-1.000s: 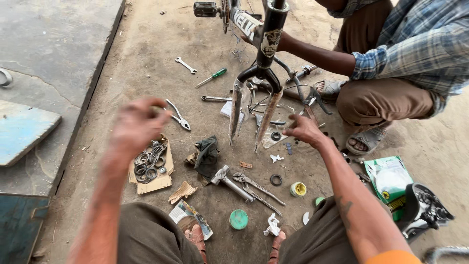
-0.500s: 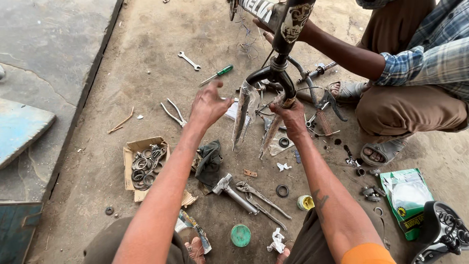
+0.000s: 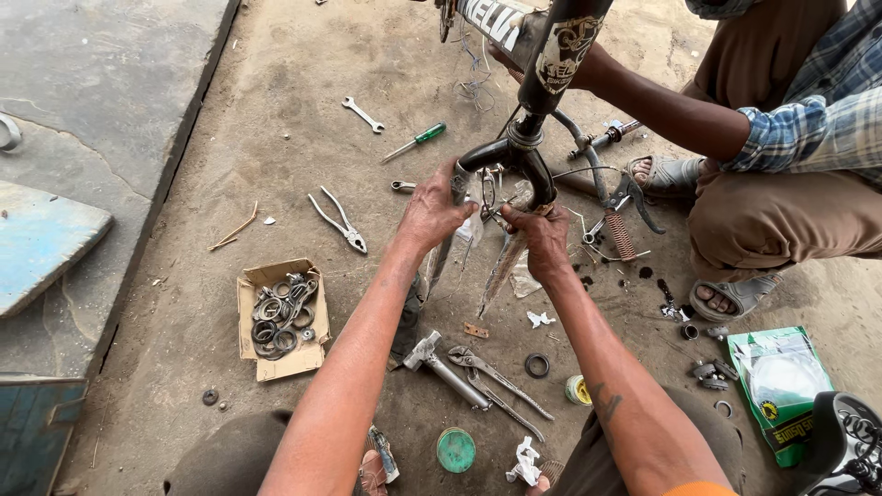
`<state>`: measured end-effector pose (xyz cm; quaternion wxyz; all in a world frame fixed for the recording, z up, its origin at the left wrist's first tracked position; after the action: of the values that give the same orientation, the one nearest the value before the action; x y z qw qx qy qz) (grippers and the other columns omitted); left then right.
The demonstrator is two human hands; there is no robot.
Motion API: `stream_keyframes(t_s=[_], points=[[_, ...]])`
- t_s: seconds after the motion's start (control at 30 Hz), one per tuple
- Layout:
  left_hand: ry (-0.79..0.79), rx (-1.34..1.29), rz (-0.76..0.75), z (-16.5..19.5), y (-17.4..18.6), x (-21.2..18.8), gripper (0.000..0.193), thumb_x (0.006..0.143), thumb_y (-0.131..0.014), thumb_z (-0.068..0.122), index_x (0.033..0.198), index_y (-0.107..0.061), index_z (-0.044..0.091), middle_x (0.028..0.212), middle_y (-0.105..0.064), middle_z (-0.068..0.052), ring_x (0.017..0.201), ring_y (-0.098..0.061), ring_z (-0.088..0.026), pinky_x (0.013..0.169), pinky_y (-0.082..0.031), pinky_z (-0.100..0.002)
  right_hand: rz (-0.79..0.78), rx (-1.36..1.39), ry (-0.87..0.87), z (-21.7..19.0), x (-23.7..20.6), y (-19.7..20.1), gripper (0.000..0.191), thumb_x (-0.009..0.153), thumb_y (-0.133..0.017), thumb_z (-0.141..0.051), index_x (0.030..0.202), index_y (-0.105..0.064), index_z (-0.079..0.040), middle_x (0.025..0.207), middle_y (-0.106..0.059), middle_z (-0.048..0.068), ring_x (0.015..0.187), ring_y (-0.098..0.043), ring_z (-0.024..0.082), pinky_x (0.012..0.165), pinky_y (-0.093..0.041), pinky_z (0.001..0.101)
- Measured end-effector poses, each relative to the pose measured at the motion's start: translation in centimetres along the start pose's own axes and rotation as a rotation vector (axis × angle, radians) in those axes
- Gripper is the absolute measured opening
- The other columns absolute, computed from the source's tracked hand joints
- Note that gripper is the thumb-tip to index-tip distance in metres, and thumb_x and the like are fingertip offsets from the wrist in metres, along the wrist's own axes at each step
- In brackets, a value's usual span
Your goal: The person sits on the ground and assembles a bicycle fork by inserting bearings and grease into the steerer tube. They repeatedly insert and remove the fork from the bicycle frame to check fit, while another person holds the frame steady.
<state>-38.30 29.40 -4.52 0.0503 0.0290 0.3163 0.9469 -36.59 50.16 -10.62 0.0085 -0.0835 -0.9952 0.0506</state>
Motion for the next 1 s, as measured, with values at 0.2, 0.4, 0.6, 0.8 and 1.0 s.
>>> stream_keyframes(t_s=[0.2, 0.4, 0.6, 0.8, 1.0], points=[[-0.197, -0.065, 0.164, 0.2, 0.3, 0.3, 0.062, 0.084, -0.075, 0.013, 0.141, -0.052, 0.009, 0.116, -0.072, -0.022, 0.110, -0.069, -0.038, 0.094, -0.053, -0.050, -0.009, 0.016, -0.018, -0.3, -0.3, -0.4, 0.016, 0.080, -0.084, -0.005, 0.073, -0.070, -0.007, 0.069, -0.071, 0.005, 0.061, -0.062, 0.015, 0.059, -0.049, 0.0332], [-0.133, -0.059, 0.159, -0.3, -0.3, 0.6, 0.056, 0.086, -0.072, 0.012, 0.138, -0.054, 0.012, 0.105, -0.074, -0.021, 0.102, -0.071, -0.038, 0.089, -0.053, -0.051, -0.012, 0.007, 0.008, -0.4, -0.3, -0.2, 0.018, 0.080, -0.084, -0.005, 0.073, -0.068, -0.007, 0.071, -0.072, 0.005, 0.062, -0.063, 0.014, 0.061, -0.051, 0.0328], [-0.100, -0.016, 0.143, -0.3, -0.3, 0.8, 0.043, 0.087, -0.073, 0.011, 0.128, -0.062, 0.009, 0.098, -0.074, -0.020, 0.096, -0.073, -0.035, 0.084, -0.054, -0.051, -0.012, -0.015, -0.013, 0.3, -0.1, 0.3, 0.015, 0.078, -0.085, -0.004, 0.074, -0.071, -0.007, 0.071, -0.072, 0.005, 0.062, -0.063, 0.015, 0.062, -0.049, 0.0335], [0.043, -0.009, 0.027, -0.3, -0.8, 1.2, 0.043, 0.085, -0.075, 0.011, 0.127, -0.065, 0.012, 0.086, -0.075, -0.012, 0.082, -0.074, -0.023, 0.075, -0.057, -0.045, -0.051, -0.026, -0.041, 0.5, -0.2, 0.9, 0.012, 0.077, -0.084, -0.004, 0.076, -0.072, -0.007, 0.071, -0.073, 0.005, 0.064, -0.064, 0.015, 0.064, -0.050, 0.0339], [-0.025, -0.025, 0.064, -0.2, -0.9, 1.1, 0.045, 0.081, -0.076, 0.010, 0.125, -0.066, 0.009, 0.088, -0.074, -0.012, 0.084, -0.073, -0.025, 0.075, -0.057, -0.046, -0.065, -0.053, -0.078, 0.0, -0.1, 1.2, 0.010, 0.076, -0.083, -0.003, 0.076, -0.074, -0.006, 0.071, -0.072, 0.006, 0.063, -0.064, 0.016, 0.064, -0.050, 0.0350]])
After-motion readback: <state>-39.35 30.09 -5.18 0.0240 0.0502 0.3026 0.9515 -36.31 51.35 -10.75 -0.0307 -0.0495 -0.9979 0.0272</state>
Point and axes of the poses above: each hand's wrist, its own x-axis towards the middle knuckle, its own y-axis out of the back of the hand, z = x × y, the point moved 3 cm from there along x, towards the middle knuckle
